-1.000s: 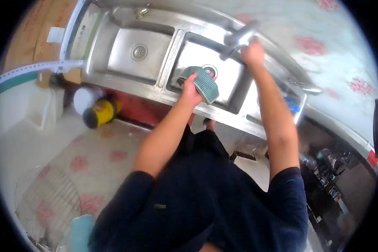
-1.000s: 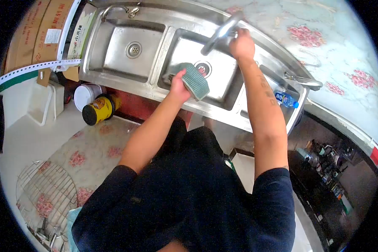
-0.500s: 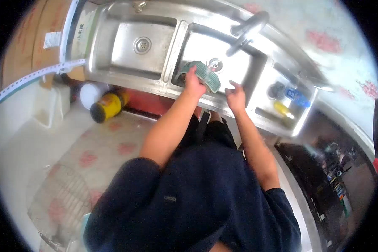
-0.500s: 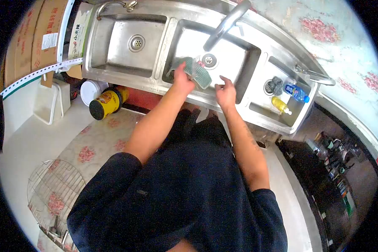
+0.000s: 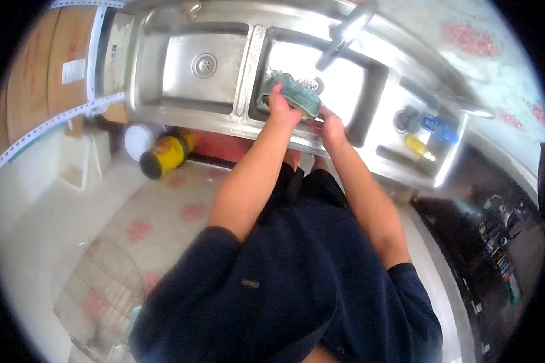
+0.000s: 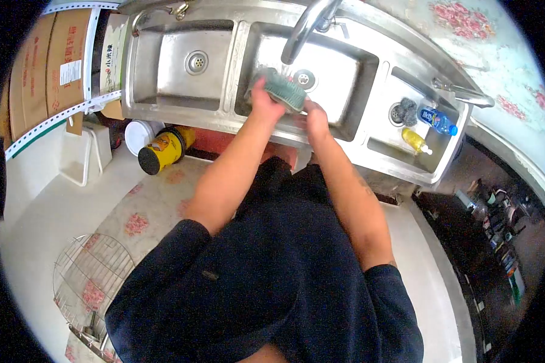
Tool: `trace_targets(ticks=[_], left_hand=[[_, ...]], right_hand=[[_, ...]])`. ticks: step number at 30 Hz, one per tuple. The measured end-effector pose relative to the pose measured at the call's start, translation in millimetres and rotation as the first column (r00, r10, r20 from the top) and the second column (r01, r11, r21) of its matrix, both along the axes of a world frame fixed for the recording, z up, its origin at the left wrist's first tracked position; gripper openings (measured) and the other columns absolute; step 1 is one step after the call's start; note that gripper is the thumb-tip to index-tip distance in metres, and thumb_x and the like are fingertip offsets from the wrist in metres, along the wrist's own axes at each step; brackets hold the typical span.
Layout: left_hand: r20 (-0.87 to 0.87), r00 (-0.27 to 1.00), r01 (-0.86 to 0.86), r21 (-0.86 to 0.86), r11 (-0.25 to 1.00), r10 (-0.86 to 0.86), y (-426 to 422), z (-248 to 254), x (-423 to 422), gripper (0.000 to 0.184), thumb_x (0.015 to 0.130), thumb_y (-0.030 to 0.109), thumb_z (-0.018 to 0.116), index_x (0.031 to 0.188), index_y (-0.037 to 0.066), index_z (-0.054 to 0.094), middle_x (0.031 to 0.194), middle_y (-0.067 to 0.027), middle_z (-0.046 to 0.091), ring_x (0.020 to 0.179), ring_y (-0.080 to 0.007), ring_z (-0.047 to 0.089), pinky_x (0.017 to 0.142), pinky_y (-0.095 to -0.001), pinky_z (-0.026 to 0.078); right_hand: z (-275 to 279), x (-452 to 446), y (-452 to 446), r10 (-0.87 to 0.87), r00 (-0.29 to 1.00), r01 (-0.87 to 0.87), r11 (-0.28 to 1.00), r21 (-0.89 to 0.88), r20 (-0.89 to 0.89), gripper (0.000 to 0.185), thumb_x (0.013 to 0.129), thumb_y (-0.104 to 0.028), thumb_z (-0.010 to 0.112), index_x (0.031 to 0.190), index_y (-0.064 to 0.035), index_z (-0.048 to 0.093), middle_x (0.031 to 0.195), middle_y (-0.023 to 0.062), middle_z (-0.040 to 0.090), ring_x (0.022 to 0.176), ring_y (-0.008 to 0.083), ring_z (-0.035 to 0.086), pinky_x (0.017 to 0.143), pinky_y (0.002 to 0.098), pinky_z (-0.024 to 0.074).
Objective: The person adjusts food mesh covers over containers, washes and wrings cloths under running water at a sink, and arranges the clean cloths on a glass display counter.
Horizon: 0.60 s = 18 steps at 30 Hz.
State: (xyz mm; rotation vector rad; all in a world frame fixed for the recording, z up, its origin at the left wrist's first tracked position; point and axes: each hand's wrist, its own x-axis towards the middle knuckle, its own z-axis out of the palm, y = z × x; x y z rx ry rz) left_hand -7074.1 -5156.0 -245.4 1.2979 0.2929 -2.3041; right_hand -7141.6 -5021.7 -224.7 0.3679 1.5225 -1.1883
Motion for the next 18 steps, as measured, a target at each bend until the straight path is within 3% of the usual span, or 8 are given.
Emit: trace_targets(ticks=[2,4,7,10,12,14,17,18], left_hand=[[-0.035,0.999,-0.014,0.063,0.998,0.016,1.2,-2.4,-8.6,0.055,0.101,0.050,0.042,0.123,0.001,0.056,0.108,-0.0210,0.065,0.102,-0.0366,0.064,0.095,-0.0554,0.050],[-0.060,0.998,0.033,0.035,0.999,-0.031,3.2,-4.5,-17.2,0.058,0.102,0.052,0.041,0.122,0.001,0.056,0.105,-0.0203,0.065,0.100,-0.0361,0.064,0.095,-0.0549,0.050],[-0.113,0.992,0.065,0.017,0.998,-0.063,5.8,-13.4,-28.4,0.061,0.102,0.056,0.040,0.119,0.000,0.057,0.098,-0.0185,0.066,0.096,-0.0351,0.064,0.094,-0.0543,0.050],[-0.173,0.982,0.082,-0.002,0.997,-0.081,7.4,-7.6,-34.0,0.061,0.104,0.057,0.037,0.117,0.001,0.056,0.090,-0.0153,0.063,0.088,-0.0329,0.062,0.089,-0.0541,0.051],[-0.085,0.994,0.074,0.044,0.996,-0.070,13.5,-3.4,-37.3,0.062,0.105,0.057,0.032,0.114,0.001,0.056,0.085,-0.0128,0.061,0.083,-0.0320,0.061,0.086,-0.0538,0.051],[-0.110,0.993,0.057,0.071,0.996,-0.049,15.0,-12.8,-31.4,0.066,0.105,0.058,0.027,0.119,0.001,0.055,0.089,-0.0141,0.062,0.086,-0.0323,0.061,0.088,-0.0548,0.051],[-0.217,0.976,-0.015,0.049,0.999,0.026,15.6,-21.5,-25.3,0.059,0.106,0.055,0.033,0.120,0.003,0.058,0.106,-0.0178,0.065,0.093,-0.0339,0.063,0.084,-0.0530,0.054],[-0.150,0.989,0.012,0.051,0.999,-0.004,11.9,-20.3,-22.0,0.060,0.107,0.054,0.031,0.126,0.003,0.056,0.111,-0.0188,0.065,0.101,-0.0355,0.063,0.092,-0.0552,0.050]], right_hand=[[-5.2,-1.3,-7.0,-0.068,0.994,0.068,0.998,-0.006,0.081,0.050,0.106,-0.040,0.043,0.139,-0.0030,0.051,0.130,0.0131,0.060,0.107,0.0302,0.063,0.091,0.0453,0.0528],[-11.2,-2.6,-15.2,-0.265,0.929,0.301,0.947,-0.111,0.257,0.048,0.108,-0.041,0.039,0.140,-0.0062,0.049,0.132,0.0121,0.059,0.115,0.0310,0.059,0.097,0.0485,0.0513],[-8.0,-5.8,-22.8,-0.334,0.922,0.352,0.934,-0.066,0.194,0.046,0.109,-0.039,0.037,0.138,-0.0069,0.052,0.127,0.0122,0.063,0.108,0.0274,0.062,0.086,0.0444,0.0534],[-3.5,-8.8,-24.4,-0.340,0.928,0.355,0.931,-0.087,0.152,0.045,0.109,-0.038,0.035,0.137,-0.0079,0.053,0.126,0.0119,0.063,0.110,0.0275,0.062,0.091,0.0459,0.0533],[2.8,-5.3,-20.3,-0.350,0.928,0.361,0.929,-0.078,0.129,0.044,0.109,-0.037,0.035,0.136,-0.0081,0.053,0.126,0.0119,0.063,0.111,0.0273,0.062,0.093,0.0461,0.0534],[5.2,-5.4,-17.4,-0.349,0.933,0.357,0.928,-0.105,0.093,0.044,0.109,-0.035,0.034,0.137,-0.0070,0.053,0.128,0.0122,0.063,0.112,0.0270,0.062,0.093,0.0464,0.0536],[4.9,-3.8,-15.4,-0.320,0.941,0.333,0.934,-0.128,0.109,0.044,0.109,-0.034,0.035,0.138,-0.0055,0.052,0.130,0.0124,0.062,0.112,0.0271,0.062,0.093,0.0466,0.0536],[0.9,-2.9,-15.9,-0.321,0.941,0.333,0.934,-0.129,0.108,0.044,0.109,-0.034,0.035,0.138,-0.0055,0.052,0.130,0.0124,0.062,0.112,0.0271,0.062,0.093,0.0466,0.0536]])
